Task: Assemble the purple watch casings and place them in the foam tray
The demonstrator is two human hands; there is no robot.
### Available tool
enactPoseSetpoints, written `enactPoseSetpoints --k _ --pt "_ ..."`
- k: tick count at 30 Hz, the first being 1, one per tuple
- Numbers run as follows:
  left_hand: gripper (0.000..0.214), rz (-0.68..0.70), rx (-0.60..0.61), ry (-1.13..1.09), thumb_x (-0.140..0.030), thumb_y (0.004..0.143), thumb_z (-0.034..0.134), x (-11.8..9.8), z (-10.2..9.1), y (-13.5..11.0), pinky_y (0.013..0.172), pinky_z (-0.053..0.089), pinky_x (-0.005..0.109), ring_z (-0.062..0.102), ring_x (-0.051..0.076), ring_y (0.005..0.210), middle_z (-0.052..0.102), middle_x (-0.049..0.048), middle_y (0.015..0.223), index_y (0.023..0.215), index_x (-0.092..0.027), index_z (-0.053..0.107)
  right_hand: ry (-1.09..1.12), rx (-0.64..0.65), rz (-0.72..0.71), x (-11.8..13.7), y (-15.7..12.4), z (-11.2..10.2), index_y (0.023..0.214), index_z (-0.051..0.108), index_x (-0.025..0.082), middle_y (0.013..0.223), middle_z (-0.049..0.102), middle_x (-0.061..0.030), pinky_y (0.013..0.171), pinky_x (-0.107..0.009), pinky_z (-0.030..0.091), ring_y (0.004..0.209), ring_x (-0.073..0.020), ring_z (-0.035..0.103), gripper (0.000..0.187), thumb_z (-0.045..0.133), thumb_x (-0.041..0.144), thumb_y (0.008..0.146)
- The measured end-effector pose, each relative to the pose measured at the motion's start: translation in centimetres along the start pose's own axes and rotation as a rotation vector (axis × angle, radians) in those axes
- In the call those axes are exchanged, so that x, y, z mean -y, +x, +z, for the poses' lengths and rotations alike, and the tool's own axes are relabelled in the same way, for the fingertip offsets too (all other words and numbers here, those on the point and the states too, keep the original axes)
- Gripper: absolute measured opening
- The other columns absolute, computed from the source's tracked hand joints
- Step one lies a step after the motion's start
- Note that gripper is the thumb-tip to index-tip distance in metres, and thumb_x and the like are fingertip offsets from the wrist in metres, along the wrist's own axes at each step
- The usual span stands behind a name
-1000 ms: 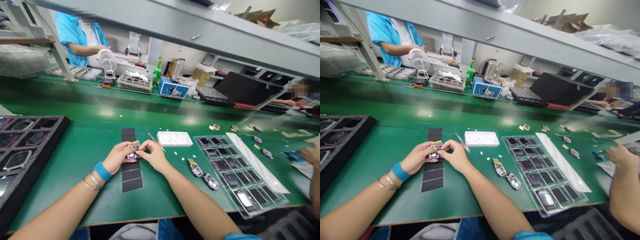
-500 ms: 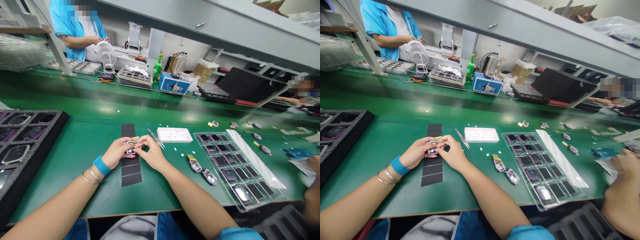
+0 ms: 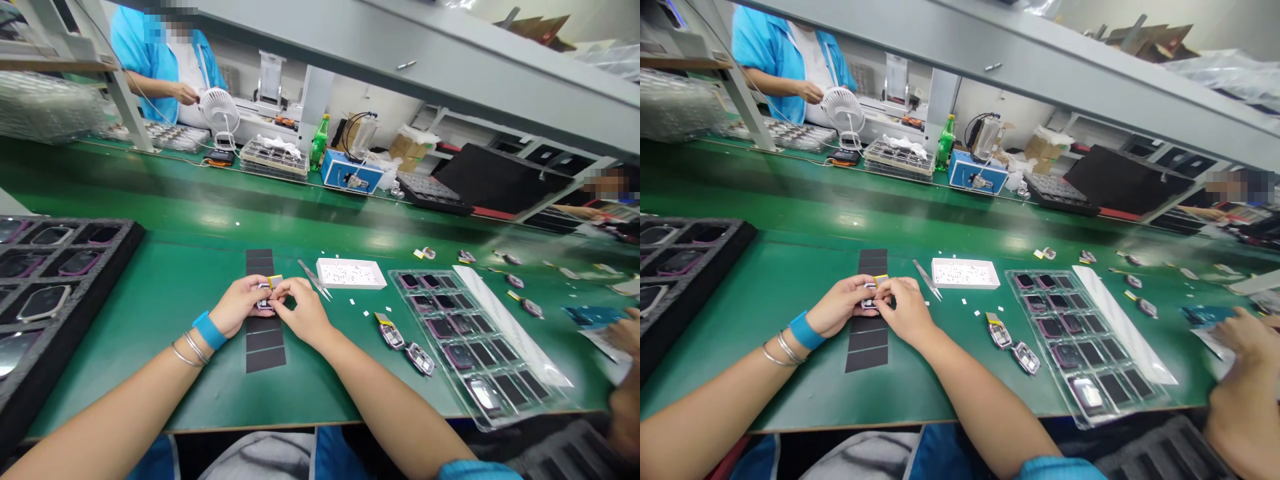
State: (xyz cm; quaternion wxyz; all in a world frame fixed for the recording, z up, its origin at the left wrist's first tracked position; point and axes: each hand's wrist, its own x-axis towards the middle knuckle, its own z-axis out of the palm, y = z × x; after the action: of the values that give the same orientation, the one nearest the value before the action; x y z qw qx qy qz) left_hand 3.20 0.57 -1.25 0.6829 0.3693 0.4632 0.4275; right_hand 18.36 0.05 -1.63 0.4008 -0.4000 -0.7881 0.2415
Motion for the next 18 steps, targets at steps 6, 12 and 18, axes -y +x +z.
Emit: enactPoseSetpoints --k 6,12,18 --pt "0.022 0.001 -0.008 -0.038 -0.020 0.067 0.070 -0.1 -0.2 0.0 0.055 0.056 0.023 0.063 0.012 0.061 0.067 0.0045 0.074 0.084 -0.013 0.058 -0.096 -0.178 0.045 -0.3 0.0 0.0 0.098 0.056 0.019 0.105 0.059 -0.0085 0.089 -0.040 0.043 0.101 -0.0236 0.053 0.036 0.074 0.021 0.068" --pt "0.019 -0.054 0.052 -0.052 -0.015 0.069 0.067 -0.4 0.0 -0.2 0.056 0.057 0.027 0.068 0.020 0.067 0.067 0.0070 0.074 0.085 -0.013 0.058 0.327 -0.097 0.285 -1.5 0.4 0.0 0.084 0.062 0.019 0.086 0.066 -0.0024 0.077 -0.030 0.049 0.080 -0.0166 0.062 0.013 0.062 0.031 0.081" --pt "0.037 -0.100 0.187 -0.116 -0.007 0.063 0.068 -0.6 -0.1 -0.4 0.074 0.056 0.029 0.068 0.021 0.083 0.068 0.0076 0.088 0.098 -0.013 0.059 0.157 -0.232 0.198 -1.1 0.6 -0.6 0.077 0.067 0.021 0.078 0.069 0.0006 0.079 -0.032 0.048 0.075 -0.0165 0.063 0.007 0.064 0.027 0.080"
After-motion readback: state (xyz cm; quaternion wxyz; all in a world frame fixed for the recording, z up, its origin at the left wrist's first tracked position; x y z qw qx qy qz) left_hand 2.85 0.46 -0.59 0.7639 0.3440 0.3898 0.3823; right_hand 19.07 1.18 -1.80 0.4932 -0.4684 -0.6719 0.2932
